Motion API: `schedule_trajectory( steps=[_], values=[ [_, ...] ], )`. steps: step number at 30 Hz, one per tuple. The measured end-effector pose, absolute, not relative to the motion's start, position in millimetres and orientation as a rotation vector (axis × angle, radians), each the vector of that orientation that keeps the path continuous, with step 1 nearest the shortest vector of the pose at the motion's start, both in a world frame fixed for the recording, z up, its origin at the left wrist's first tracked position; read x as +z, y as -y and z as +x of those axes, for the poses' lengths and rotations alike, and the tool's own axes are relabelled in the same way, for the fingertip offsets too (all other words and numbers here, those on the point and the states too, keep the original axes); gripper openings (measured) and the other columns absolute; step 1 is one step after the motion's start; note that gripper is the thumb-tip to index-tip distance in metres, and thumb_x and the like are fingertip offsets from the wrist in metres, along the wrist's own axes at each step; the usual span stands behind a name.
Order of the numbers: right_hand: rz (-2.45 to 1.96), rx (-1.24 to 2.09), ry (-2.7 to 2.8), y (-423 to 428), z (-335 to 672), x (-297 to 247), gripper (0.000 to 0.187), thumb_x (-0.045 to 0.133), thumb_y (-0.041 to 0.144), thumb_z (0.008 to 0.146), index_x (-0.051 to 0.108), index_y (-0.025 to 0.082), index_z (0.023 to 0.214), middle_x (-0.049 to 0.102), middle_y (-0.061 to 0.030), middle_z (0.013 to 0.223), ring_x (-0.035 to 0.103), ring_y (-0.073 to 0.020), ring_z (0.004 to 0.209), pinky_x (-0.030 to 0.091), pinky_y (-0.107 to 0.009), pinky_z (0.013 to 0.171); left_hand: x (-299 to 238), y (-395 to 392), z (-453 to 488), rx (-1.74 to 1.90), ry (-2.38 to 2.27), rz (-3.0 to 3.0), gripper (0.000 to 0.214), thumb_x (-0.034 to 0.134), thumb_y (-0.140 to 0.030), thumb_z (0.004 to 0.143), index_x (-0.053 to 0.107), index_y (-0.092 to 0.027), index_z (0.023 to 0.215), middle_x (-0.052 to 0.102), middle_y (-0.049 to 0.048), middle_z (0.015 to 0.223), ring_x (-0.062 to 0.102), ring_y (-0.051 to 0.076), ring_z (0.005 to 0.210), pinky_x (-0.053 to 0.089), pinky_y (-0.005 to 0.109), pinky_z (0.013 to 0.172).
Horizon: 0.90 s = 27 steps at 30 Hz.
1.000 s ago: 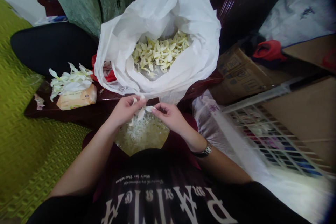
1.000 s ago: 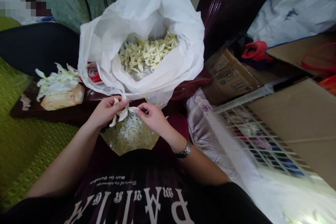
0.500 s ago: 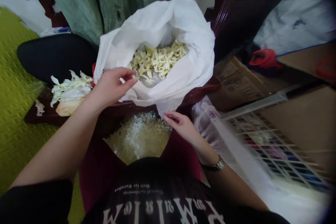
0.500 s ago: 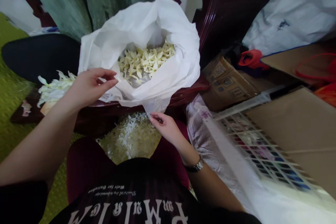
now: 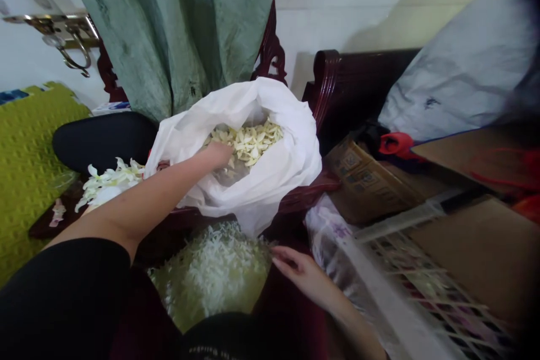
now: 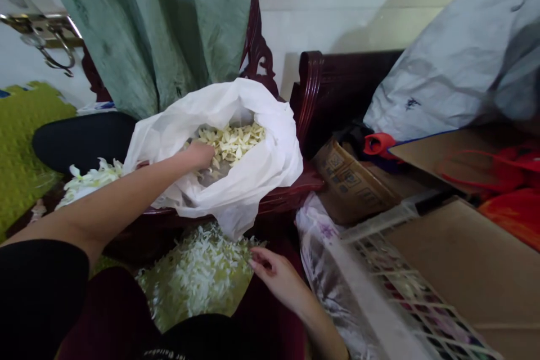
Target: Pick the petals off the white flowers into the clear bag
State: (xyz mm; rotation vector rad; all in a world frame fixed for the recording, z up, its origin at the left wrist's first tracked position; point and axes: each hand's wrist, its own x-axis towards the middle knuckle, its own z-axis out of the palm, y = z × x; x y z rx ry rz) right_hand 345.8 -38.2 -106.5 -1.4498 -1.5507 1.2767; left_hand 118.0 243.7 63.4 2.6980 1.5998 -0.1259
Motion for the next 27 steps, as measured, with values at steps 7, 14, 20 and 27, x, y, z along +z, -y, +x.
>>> schedule_trajectory(
  steps=[7,14,20,27],
  values=[
    [-1.483,1.332,1.493,37.3,369.1,-111.4,0.045,0.066,0.056,0.087,0.077,0.024,0.117,0.079,-0.0110,0.114,0.073,-0.0329,0.111,0.057,-0.047,0.100,49.7,-241.5,93.5,-0.026,-1.577,2.734,0.005,0.071,-0.010,0.064,0.070,-0.015,0.063,0.073,0.0189,0.088,0.063,0.035,0.104,0.044,0.040,0.092],
    [-1.357,1.479,1.487,30.8,366.1,-93.4,0.047,0.067,0.059,0.087,0.076,0.025,0.118,0.077,-0.0112,0.120,0.071,-0.0322,0.116,0.054,-0.047,0.104,69.6,-246.4,66.1,0.207,-1.615,2.540,0.016,0.069,-0.034,0.077,0.073,-0.020,0.072,0.064,0.0055,0.062,0.058,0.022,0.064,0.040,0.032,0.065],
    [-1.217,1.616,1.372,31.1,357.6,-67.6,0.046,0.071,0.059,0.086,0.076,0.024,0.115,0.080,-0.0106,0.110,0.074,-0.0298,0.108,0.055,-0.048,0.102,91.2,-240.1,51.5,0.543,-1.375,2.017,0.033,0.078,-0.051,0.070,0.073,-0.019,0.074,0.065,0.0032,0.057,0.055,0.016,0.052,0.042,0.029,0.058],
    [-0.840,1.541,1.211,27.5,328.2,-9.1,0.032,0.070,0.047,0.092,0.075,0.029,0.117,0.077,-0.0083,0.122,0.072,-0.0250,0.115,0.053,-0.047,0.107,103.2,-203.2,61.5,0.799,-1.114,1.851,0.032,0.086,-0.046,0.067,0.076,-0.017,0.076,0.071,0.0035,0.069,0.060,0.014,0.063,0.046,0.027,0.063]
  ],
)
